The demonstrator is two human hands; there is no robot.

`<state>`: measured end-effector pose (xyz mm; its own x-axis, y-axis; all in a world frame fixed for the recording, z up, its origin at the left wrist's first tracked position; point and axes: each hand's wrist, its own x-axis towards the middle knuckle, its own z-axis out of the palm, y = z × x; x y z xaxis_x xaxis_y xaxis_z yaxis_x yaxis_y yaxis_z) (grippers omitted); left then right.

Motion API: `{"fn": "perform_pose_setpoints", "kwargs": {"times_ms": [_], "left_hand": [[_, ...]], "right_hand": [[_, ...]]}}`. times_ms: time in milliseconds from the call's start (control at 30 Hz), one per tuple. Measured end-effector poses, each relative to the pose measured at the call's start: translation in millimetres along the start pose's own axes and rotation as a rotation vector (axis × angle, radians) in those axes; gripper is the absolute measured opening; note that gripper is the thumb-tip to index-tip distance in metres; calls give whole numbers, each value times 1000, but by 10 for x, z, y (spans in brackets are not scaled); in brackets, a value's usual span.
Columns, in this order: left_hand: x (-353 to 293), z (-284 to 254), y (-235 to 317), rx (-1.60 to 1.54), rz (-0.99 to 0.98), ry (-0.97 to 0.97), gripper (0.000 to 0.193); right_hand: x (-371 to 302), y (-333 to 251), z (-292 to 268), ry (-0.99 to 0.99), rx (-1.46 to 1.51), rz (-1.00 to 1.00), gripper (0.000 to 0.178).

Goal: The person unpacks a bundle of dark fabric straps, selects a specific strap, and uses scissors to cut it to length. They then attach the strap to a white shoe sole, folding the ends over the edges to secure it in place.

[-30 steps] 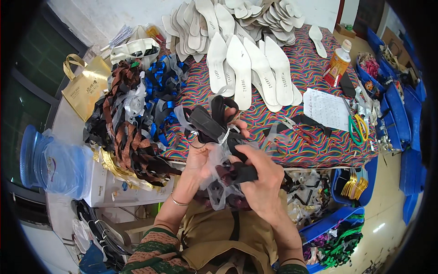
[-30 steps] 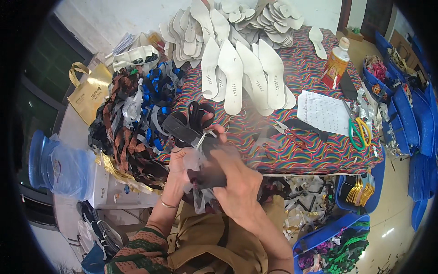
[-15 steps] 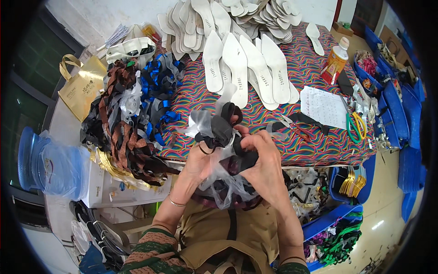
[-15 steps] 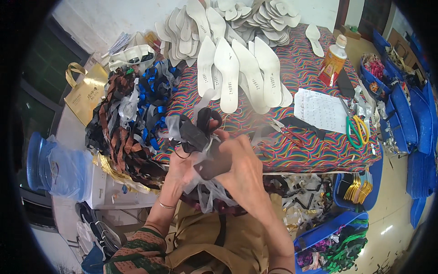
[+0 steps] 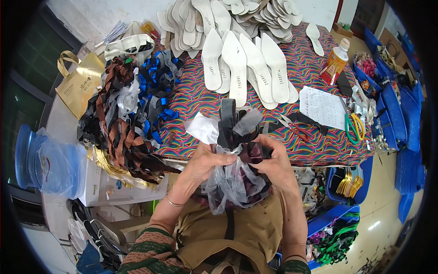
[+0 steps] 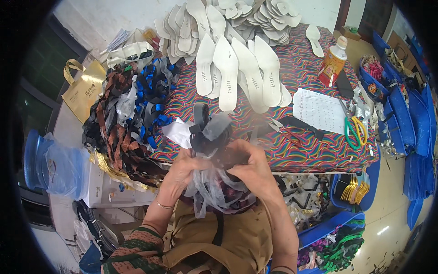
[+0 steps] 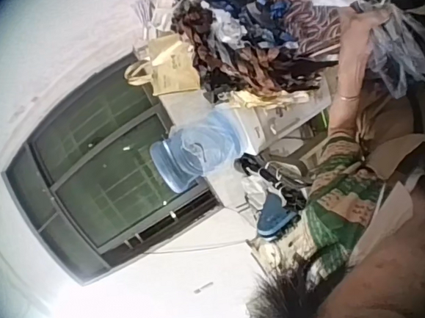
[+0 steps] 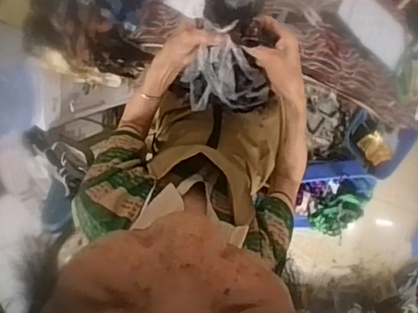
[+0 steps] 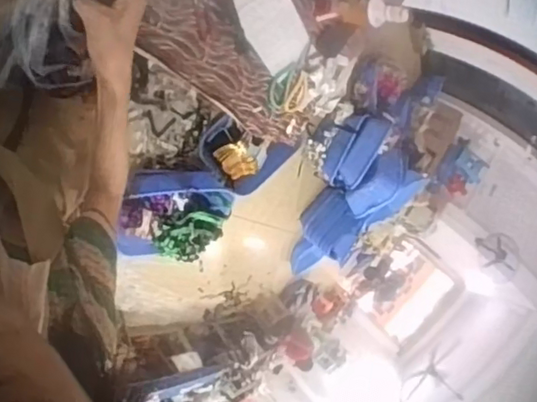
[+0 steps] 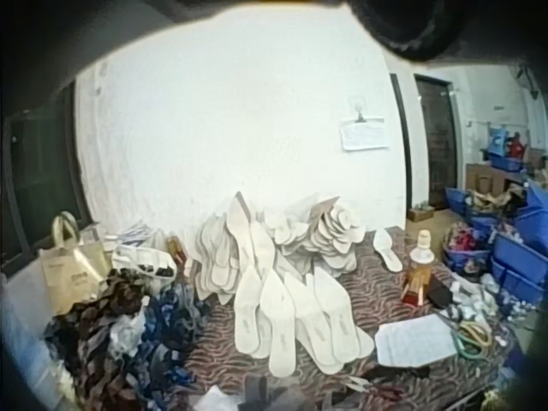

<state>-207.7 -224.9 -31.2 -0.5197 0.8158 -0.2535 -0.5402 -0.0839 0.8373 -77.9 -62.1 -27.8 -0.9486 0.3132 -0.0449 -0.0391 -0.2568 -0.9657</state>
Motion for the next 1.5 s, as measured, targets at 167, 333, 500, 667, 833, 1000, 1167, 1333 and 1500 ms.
{"fn": "perform_pose_setpoints", "kwargs": {"times_ms": [167,333,500,667,833,1000,1167,1333,1500], "left_hand": [[52,108,10,-9,105,37,61],[59,246,2,66,185,90,64],[44,208,3,125,165,150,47],[74,-23,37,125,163,247,22],[79,61,-3,125,181,240,21],[107,34,114,15,163,261,18],[98,-181,359,-176,251,436,19],[26,-303,539,-290,377,426,38],[-50,-336,839,-485,368,277,30]], "right_hand": [[47,8,-35,36,40,-13,19],[-11,52,-93,-51,-278,-138,26],[-19,26,-179,-48,-168,-83,13],[-178,-7,-298,-4,-102,-35,13],[-242,178,-330,21,-212,-110,26],[-493,102,-217,-3,-150,7,30],[-963,56,-493,82,-73,-192,19],[-1197,254,-900,797,-197,-313,26],[-1274,-159,-1304,942,209,-479,17]]}}
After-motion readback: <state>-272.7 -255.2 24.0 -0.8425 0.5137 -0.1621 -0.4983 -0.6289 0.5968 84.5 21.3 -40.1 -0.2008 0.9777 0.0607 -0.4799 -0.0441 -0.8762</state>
